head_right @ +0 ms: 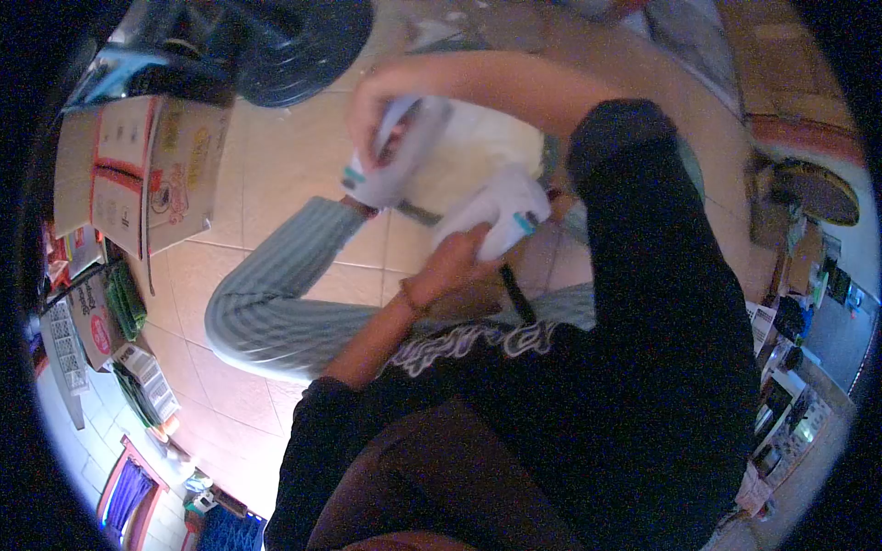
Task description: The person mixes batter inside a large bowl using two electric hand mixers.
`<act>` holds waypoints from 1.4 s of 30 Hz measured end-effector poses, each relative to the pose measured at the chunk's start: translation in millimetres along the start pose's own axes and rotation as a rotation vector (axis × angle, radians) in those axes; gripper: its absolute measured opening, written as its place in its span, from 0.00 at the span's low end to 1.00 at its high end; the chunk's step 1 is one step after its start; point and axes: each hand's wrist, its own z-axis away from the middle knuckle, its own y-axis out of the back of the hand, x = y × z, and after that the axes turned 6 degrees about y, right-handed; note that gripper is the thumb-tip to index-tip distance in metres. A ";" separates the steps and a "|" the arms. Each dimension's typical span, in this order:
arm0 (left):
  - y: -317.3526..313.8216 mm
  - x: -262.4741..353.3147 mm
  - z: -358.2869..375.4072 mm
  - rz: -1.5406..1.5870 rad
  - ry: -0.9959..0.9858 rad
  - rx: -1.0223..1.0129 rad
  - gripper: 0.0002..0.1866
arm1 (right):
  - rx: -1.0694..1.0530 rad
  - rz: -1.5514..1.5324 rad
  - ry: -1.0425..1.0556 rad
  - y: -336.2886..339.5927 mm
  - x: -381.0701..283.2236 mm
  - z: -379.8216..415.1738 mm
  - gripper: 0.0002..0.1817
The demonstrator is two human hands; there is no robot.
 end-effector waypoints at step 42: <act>116.0 -27.7 18.1 -0.012 0.155 0.867 0.14 | 1.583 -0.856 -0.225 -247.7 119.4 124.7 0.21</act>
